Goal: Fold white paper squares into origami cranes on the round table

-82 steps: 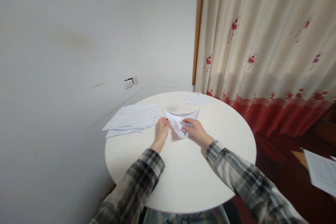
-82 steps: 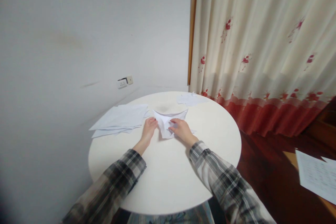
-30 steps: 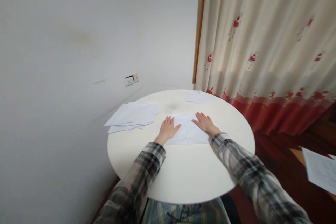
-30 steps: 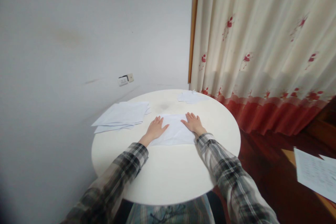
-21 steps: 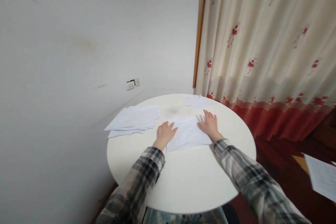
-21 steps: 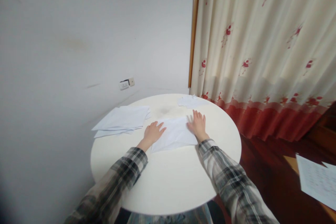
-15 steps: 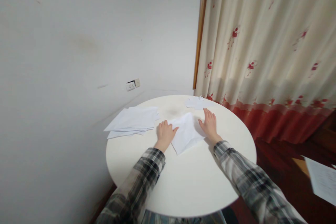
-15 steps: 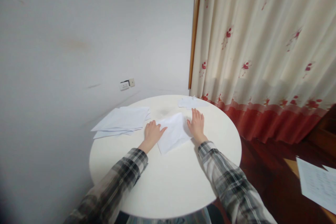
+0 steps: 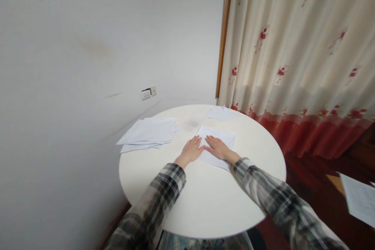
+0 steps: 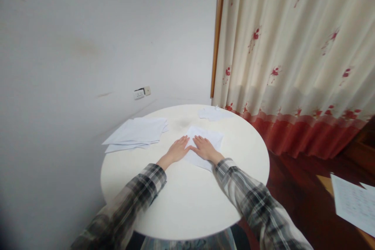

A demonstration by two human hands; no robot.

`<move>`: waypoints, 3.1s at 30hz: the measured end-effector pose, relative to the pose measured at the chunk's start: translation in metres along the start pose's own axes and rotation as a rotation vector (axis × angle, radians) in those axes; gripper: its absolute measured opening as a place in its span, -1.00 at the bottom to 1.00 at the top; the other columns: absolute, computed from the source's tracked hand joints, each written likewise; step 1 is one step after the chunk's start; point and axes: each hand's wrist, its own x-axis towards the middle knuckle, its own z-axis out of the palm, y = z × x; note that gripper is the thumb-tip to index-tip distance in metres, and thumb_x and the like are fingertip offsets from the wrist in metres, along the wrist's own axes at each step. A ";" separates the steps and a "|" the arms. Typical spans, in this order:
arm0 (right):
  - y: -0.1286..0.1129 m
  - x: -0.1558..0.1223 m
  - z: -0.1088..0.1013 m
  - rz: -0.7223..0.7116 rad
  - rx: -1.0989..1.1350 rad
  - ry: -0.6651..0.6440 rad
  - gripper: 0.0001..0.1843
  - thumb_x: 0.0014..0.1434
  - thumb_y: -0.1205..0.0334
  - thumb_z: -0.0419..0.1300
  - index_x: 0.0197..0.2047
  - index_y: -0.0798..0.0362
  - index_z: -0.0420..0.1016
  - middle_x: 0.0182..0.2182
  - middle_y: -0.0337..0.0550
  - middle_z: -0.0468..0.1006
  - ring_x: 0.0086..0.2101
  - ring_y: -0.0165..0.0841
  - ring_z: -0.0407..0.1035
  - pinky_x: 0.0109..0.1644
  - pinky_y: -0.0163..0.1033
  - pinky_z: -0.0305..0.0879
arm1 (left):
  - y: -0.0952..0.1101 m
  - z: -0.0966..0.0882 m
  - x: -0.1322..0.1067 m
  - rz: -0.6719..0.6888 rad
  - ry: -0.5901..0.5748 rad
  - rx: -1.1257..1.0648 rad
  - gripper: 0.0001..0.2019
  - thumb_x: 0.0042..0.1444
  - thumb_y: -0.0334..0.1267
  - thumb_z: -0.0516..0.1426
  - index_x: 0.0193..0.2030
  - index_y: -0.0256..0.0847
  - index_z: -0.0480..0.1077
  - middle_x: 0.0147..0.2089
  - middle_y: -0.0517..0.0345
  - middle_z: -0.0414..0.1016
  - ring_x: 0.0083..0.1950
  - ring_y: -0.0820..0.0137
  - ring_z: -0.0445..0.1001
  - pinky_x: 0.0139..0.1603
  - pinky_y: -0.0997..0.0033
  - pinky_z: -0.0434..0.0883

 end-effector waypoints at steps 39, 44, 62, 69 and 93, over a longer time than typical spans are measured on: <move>-0.014 0.005 0.008 -0.063 0.094 0.038 -0.30 0.24 -0.10 -0.31 0.26 0.23 0.00 0.24 0.07 0.05 0.22 -0.26 -0.06 0.24 -0.12 -0.10 | 0.013 0.005 0.000 0.192 0.006 -0.112 -0.49 0.19 -0.19 -0.18 0.25 -0.37 0.04 0.31 -0.09 0.01 0.32 0.31 -0.03 0.27 0.23 -0.04; 0.013 0.000 -0.005 0.101 -0.030 -0.043 -0.24 0.19 -0.21 -0.27 0.29 0.14 -0.05 0.28 -0.01 -0.07 0.25 -0.18 -0.21 0.26 -0.01 -0.24 | -0.011 0.006 0.002 0.008 -0.010 -0.086 -0.41 0.18 0.01 -0.18 0.26 -0.31 0.02 0.33 -0.06 -0.06 0.35 0.25 -0.11 0.28 0.18 -0.09; 0.055 -0.008 -0.011 0.554 -0.164 0.110 -0.30 0.22 -0.13 -0.25 0.24 0.22 0.02 0.25 0.17 -0.02 0.23 -0.11 -0.16 0.19 0.06 -0.21 | -0.034 0.007 -0.004 -0.111 0.029 0.003 -0.36 0.18 0.03 -0.23 0.27 -0.42 -0.03 0.33 -0.13 -0.05 0.34 0.23 -0.09 0.28 0.21 -0.07; 0.055 -0.014 -0.011 0.575 -0.258 0.243 -0.45 0.25 -0.02 -0.21 0.05 0.23 0.27 0.12 0.24 0.21 0.10 -0.04 0.06 0.08 0.08 -0.06 | -0.031 0.006 -0.005 -0.185 0.056 0.012 -0.30 0.14 0.10 -0.20 0.23 -0.47 0.04 0.32 -0.21 -0.04 0.33 0.20 -0.06 0.27 0.25 -0.05; 0.073 -0.014 -0.018 0.441 -0.124 0.256 -0.58 0.24 0.05 -0.13 -0.10 0.10 0.42 -0.08 0.01 0.44 -0.03 -0.23 0.23 0.01 -0.19 0.09 | -0.036 0.010 -0.005 -0.141 0.200 -0.190 -0.47 0.02 -0.03 0.08 0.06 -0.35 0.25 0.21 -0.22 0.20 0.24 0.15 0.15 0.22 0.21 0.06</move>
